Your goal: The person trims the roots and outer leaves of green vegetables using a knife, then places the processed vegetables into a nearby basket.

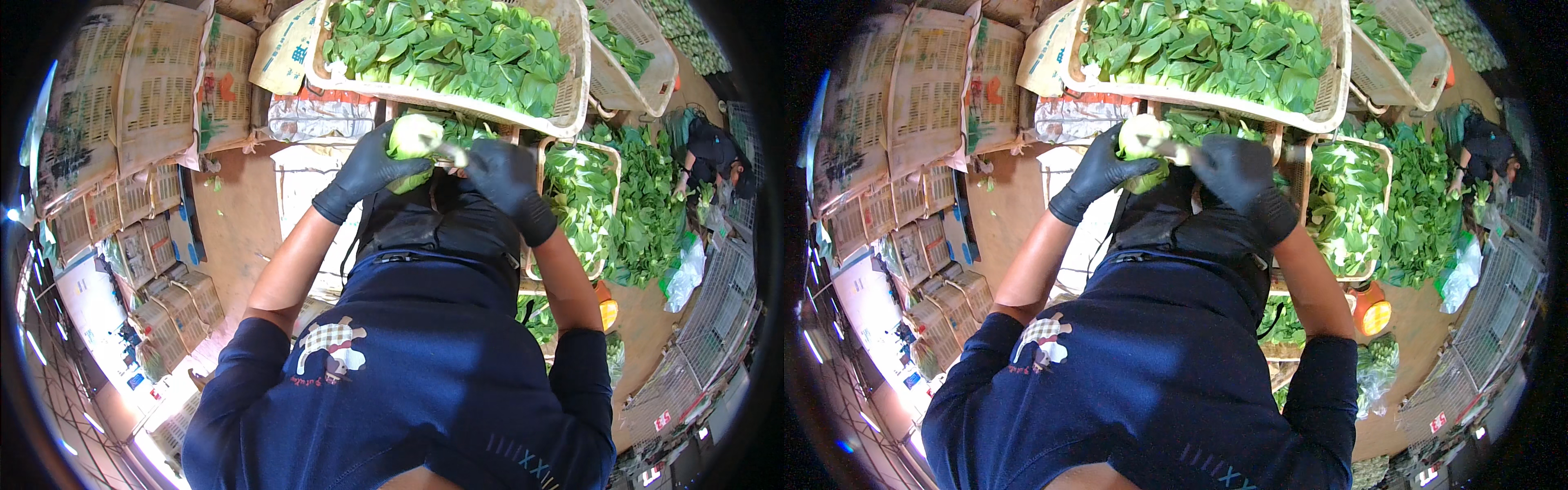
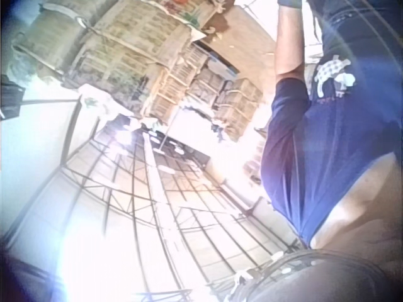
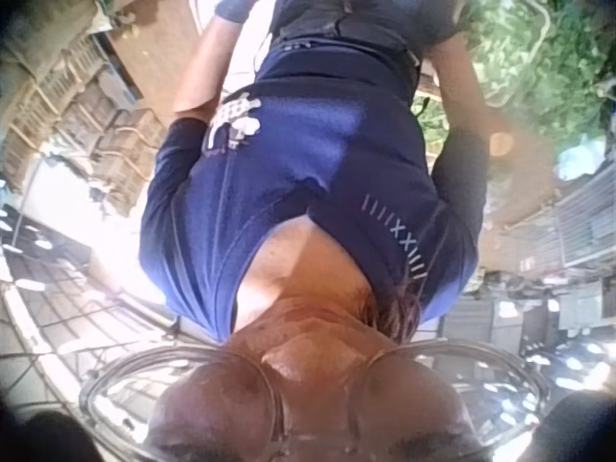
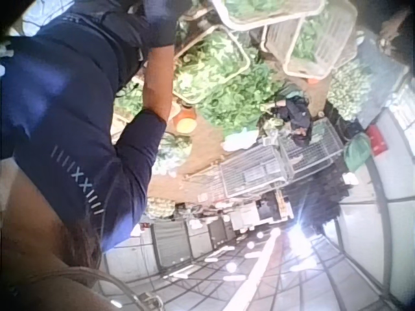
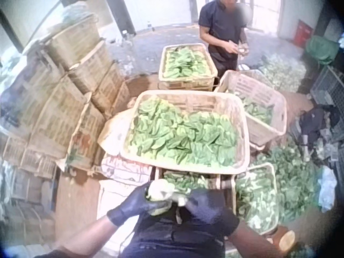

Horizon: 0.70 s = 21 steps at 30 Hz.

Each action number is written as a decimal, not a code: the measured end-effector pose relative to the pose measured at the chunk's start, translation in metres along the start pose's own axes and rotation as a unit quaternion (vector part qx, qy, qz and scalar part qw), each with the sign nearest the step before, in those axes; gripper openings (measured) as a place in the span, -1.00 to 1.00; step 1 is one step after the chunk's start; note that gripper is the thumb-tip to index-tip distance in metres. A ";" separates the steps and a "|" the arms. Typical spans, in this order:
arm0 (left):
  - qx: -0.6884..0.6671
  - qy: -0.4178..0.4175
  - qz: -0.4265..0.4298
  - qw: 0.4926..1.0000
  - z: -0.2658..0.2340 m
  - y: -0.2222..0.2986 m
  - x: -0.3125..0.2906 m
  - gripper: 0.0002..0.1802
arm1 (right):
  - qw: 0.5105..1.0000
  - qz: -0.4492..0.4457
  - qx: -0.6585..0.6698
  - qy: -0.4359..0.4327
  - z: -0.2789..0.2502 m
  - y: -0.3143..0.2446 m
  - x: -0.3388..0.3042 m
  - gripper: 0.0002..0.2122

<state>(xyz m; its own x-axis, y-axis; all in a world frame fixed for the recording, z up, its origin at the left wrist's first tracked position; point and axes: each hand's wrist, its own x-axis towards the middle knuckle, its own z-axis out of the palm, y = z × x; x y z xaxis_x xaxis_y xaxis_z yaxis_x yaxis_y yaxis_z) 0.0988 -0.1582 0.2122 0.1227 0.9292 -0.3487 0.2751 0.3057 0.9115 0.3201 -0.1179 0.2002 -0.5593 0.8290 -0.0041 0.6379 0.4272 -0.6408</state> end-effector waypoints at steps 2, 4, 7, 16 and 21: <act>0.064 0.012 0.011 0.998 0.001 -0.003 0.001 -0.33 | 1.000 -0.016 0.004 -0.014 0.005 -0.012 0.001 -0.69; 0.069 0.009 0.009 0.998 0.003 -0.006 0.001 -0.35 | 0.999 -0.044 -0.027 -0.012 0.008 -0.019 0.006 -0.70; 0.116 0.027 0.018 0.993 0.003 -0.008 0.000 -0.43 | 0.999 -0.040 -0.024 -0.014 0.014 -0.021 0.010 -0.71; 0.047 -0.014 0.066 0.997 0.010 0.009 -0.013 -0.40 | 0.990 0.090 -0.035 -0.107 0.065 0.090 -0.006 -0.76; 0.074 0.038 -0.009 0.996 0.015 -0.004 0.000 -0.30 | 0.967 0.213 0.118 -0.071 0.059 0.109 -0.016 -0.74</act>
<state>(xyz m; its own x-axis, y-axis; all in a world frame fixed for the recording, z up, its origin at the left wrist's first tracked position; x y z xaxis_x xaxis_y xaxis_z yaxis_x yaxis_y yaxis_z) 0.1116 -0.1625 0.2054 0.0460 0.9388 -0.3413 0.4155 0.2927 0.8612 0.3669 -0.1060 0.0852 -0.3495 0.8468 -0.4010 0.6973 -0.0508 -0.7150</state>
